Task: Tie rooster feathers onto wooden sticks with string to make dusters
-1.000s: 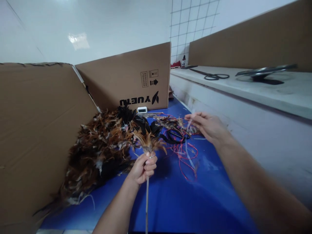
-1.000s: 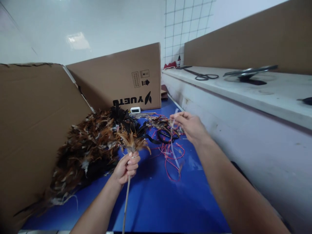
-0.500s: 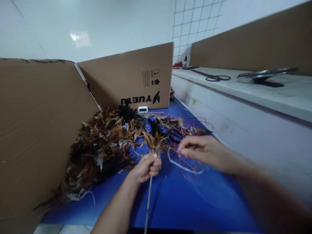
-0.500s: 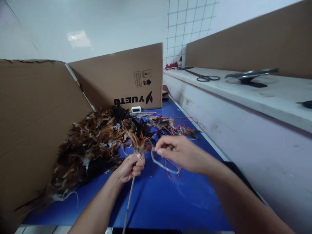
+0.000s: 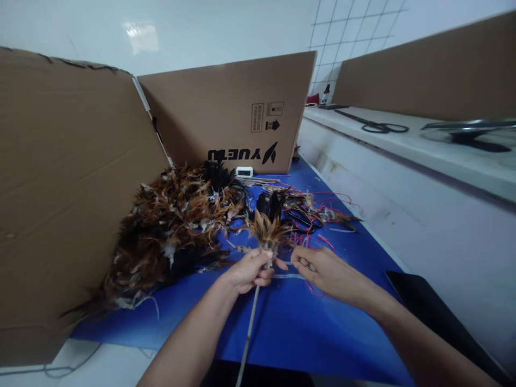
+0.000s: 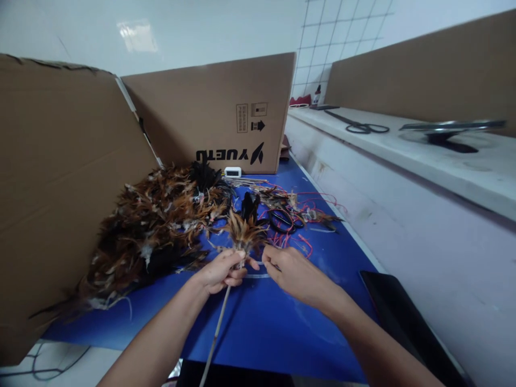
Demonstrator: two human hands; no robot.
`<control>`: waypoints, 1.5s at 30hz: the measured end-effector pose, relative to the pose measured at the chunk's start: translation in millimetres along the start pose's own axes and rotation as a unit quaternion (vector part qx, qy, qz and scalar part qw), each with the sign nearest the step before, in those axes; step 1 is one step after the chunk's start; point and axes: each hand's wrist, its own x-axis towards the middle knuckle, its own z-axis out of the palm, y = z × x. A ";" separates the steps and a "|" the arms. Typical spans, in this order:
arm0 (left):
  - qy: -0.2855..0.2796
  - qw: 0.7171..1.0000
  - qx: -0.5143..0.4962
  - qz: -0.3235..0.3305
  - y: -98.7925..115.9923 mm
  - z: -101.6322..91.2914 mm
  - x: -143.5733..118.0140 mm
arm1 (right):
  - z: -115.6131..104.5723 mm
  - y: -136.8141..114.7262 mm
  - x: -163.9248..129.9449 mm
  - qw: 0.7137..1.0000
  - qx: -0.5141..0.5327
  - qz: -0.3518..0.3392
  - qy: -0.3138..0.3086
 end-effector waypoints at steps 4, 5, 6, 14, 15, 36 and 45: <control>0.016 1.000 0.001 0.001 -1.8 2.2 1.3 | 10.4 -3.2 4.2 0.997 -0.083 0.006 0.001; 0.021 1.000 0.002 0.002 -2.6 2.6 1.8 | 11.9 -5.3 5.5 0.994 -0.106 0.008 -0.003; 0.025 1.000 0.002 0.002 -3.4 2.9 2.2 | 13.0 -7.7 6.8 0.992 -0.125 0.009 -0.008; 0.003 1.000 0.024 0.002 -7.4 4.1 3.4 | 20.5 -19.0 15.8 0.985 -0.169 -0.016 0.007; -0.002 1.000 0.022 0.003 -7.1 4.5 3.2 | 21.4 -18.7 16.3 0.986 -0.165 -0.019 0.011; 0.039 0.999 0.027 -0.011 -3.1 3.3 2.1 | 5.5 -2.7 4.0 0.989 -0.145 -0.029 0.017; 0.018 0.999 0.027 -0.009 -7.1 6.5 3.7 | 15.1 -12.9 11.5 0.981 -0.191 -0.030 0.023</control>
